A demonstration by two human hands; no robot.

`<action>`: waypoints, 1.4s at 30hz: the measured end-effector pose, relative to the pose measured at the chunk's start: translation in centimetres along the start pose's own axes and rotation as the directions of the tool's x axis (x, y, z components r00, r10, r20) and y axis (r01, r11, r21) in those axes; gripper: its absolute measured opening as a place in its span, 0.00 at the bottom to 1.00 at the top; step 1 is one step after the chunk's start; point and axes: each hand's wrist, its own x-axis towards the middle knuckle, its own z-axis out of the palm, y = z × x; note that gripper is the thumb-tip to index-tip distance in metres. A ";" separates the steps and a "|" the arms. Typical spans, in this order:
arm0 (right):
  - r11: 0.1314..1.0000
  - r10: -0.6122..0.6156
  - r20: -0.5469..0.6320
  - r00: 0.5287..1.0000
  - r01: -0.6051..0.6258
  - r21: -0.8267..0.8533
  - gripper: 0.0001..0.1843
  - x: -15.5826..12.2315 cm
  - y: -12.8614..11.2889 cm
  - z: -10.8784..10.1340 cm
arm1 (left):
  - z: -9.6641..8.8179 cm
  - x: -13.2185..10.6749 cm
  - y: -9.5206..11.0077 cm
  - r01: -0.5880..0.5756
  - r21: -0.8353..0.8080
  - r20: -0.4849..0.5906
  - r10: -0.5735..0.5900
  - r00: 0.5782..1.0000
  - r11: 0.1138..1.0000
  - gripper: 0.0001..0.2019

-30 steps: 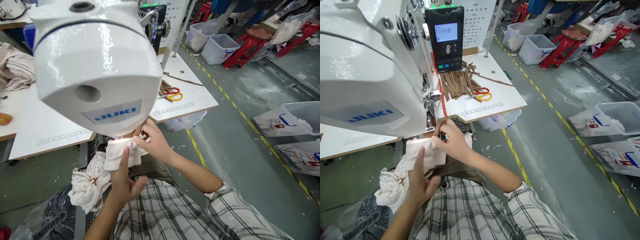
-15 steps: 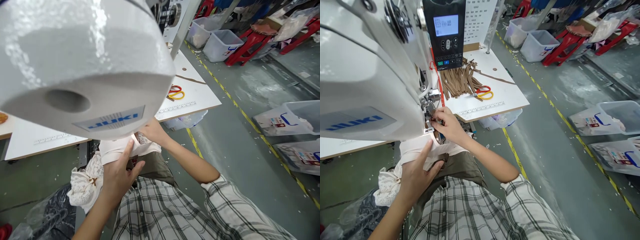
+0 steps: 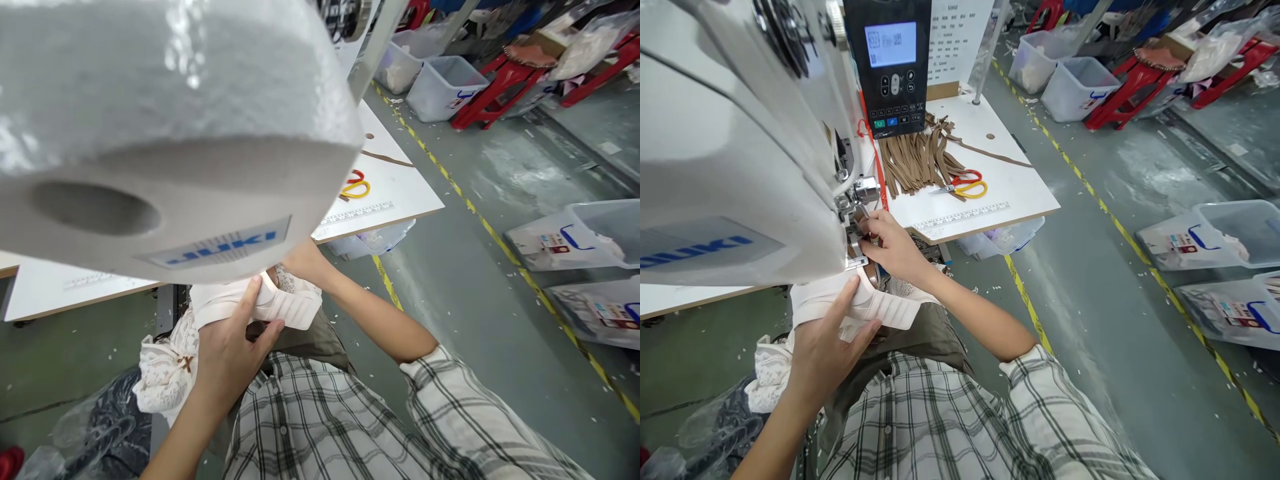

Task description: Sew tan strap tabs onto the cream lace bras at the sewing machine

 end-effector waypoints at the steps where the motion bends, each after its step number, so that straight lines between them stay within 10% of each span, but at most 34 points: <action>1: 1.000 0.003 -0.010 1.000 -0.003 0.016 0.05 0.0 0.0 0.0 | 0.0 0.0 0.0 0.000 0.000 0.001 0.000 1.000 1.000 0.32; 23: 0.986 0.020 -0.226 0.974 0.017 0.163 0.07 -2.7 0.6 0.5 | 0.2 -0.1 0.5 -0.044 0.004 -0.038 0.044 0.998 0.999 0.33; 42: 0.967 0.116 -0.141 0.983 -0.079 0.244 0.10 -5.3 0.7 -0.1 | -0.3 -0.3 0.9 -0.018 0.017 -0.028 0.018 0.999 1.000 0.31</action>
